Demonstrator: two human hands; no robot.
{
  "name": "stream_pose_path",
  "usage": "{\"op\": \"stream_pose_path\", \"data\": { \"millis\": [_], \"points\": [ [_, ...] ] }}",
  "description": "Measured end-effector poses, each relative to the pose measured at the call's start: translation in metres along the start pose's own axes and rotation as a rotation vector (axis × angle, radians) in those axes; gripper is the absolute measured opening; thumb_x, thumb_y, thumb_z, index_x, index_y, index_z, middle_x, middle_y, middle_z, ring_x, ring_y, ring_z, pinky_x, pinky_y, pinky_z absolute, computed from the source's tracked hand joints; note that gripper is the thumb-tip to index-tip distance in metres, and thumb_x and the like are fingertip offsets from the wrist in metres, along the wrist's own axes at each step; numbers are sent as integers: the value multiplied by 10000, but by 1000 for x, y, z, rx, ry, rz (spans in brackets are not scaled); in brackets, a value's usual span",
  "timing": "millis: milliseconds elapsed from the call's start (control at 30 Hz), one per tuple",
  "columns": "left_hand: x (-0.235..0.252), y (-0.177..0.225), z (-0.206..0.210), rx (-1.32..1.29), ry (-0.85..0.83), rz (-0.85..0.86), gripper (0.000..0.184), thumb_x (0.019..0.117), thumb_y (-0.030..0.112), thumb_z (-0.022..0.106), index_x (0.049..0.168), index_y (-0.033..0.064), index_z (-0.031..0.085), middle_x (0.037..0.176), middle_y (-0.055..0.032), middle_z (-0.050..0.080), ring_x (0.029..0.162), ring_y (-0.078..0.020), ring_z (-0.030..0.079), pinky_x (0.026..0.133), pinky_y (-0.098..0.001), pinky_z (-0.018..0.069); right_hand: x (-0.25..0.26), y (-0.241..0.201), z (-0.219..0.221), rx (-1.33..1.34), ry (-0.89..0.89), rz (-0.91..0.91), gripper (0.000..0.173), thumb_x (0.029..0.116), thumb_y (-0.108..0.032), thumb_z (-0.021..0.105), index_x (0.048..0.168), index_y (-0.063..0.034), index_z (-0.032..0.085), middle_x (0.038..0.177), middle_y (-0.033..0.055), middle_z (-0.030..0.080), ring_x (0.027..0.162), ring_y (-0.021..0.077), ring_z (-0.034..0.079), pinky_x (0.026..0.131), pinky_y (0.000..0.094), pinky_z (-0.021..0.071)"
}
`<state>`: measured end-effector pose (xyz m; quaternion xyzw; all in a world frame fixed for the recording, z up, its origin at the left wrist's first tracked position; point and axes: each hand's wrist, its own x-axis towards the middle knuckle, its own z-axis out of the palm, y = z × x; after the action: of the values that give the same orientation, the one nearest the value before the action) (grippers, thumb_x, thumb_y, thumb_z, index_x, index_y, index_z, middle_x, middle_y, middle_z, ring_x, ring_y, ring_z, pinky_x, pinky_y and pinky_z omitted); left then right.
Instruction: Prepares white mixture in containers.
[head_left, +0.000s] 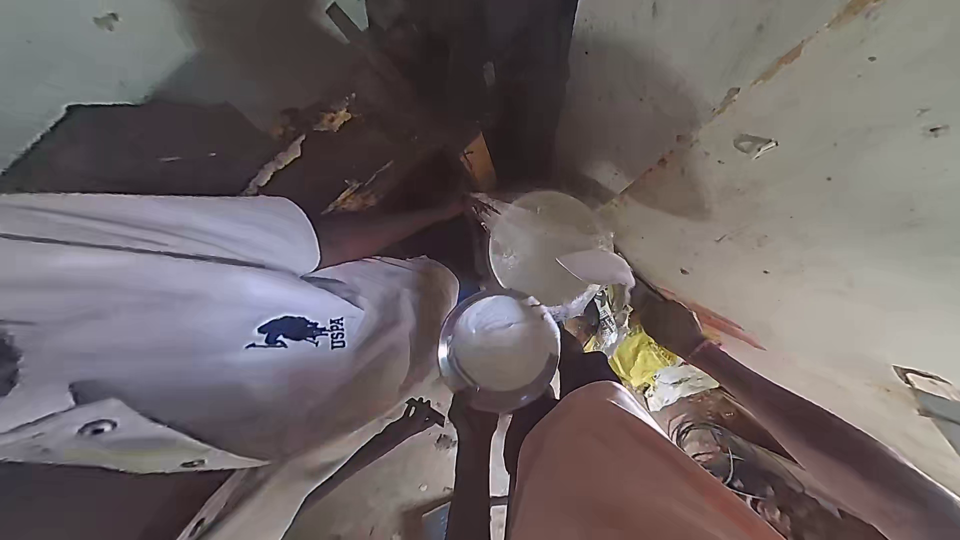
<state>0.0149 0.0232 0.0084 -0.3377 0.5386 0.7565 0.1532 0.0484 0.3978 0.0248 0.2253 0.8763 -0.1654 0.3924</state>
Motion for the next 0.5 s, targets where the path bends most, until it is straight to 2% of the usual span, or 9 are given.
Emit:
{"op": "stream_pose_path", "data": {
  "millis": [33, 100, 133, 200, 267, 333, 400, 467, 500],
  "points": [
    [-3, 3, -7, -102, 53, -25, 243, 917, 291, 486, 1094, 142, 564, 929, 14, 697, 870, -98, 690, 766, -366, 603, 24, -6, 4, -17, -8, -71, 395, 1033, -157, 481, 1417, -136, 573, 1284, 233, 642, 1080, 473, 661, 866, 653, 538],
    [-12, 10, -15, -169, 128, -47, 225, 848, 290, 517, 1038, 177, 557, 900, 15, 702, 851, -121, 700, 726, -401, 607, 70, -24, 9, -43, -21, -141, 459, 983, -116, 533, 1436, -177, 572, 1272, 258, 631, 1069, 487, 650, 837, 656, 534],
    [-18, 10, -18, -159, 151, -27, 218, 863, 293, 495, 1033, 187, 580, 908, 18, 714, 862, -127, 707, 733, -406, 610, 89, -35, 9, -52, -36, -138, 474, 970, -111, 556, 1440, -172, 566, 1263, 262, 629, 1086, 487, 641, 838, 650, 534],
    [-30, 11, -17, -75, 191, 38, 257, 939, 280, 353, 1009, 216, 593, 900, 49, 719, 869, -99, 707, 749, -380, 608, 121, -60, 6, -2, -70, -77, 392, 967, -97, 580, 1356, -81, 625, 1236, 271, 646, 1130, 485, 628, 881, 661, 517],
    [-41, 12, -13, -29, 263, 71, 265, 942, 259, 332, 991, 221, 589, 880, 67, 712, 856, -86, 704, 747, -361, 608, 157, -86, 11, -7, -138, 4, 237, 937, -75, 605, 1141, 23, 677, 1158, 278, 671, 1093, 471, 654, 859, 658, 525],
    [-47, 10, -10, 6, 356, 67, 208, 905, 259, 375, 994, 206, 555, 879, 63, 679, 857, -91, 685, 743, -378, 593, 191, -111, 15, -110, -258, 30, 184, 903, -73, 659, 999, 83, 677, 1138, 281, 665, 1096, 448, 652, 858, 626, 524],
    [-53, 5, -13, 0, 385, 76, 169, 831, 261, 476, 954, 211, 580, 858, 59, 700, 840, -94, 701, 722, -382, 604, 221, -131, 29, -225, -356, 8, 234, 909, -121, 686, 1018, 86, 678, 1182, 278, 649, 1141, 434, 631, 895, 608, 511],
    [-55, 0, -15, -48, 373, 84, 149, 769, 271, 587, 902, 216, 625, 834, 38, 724, 815, -107, 718, 696, -386, 613, 241, -150, 48, -246, -286, 26, 224, 909, -113, 677, 999, 92, 684, 1167, 273, 656, 1148, 421, 630, 935, 611, 489],
    [-57, -1, -13, -55, 370, 89, 141, 754, 276, 624, 882, 217, 634, 829, 36, 727, 806, -108, 721, 689, -381, 615, 236, -162, 54, -184, -147, 72, 181, 874, -60, 688, 940, 109, 689, 1121, 278, 669, 1121, 424, 638, 959, 620, 469]
  ]
}}
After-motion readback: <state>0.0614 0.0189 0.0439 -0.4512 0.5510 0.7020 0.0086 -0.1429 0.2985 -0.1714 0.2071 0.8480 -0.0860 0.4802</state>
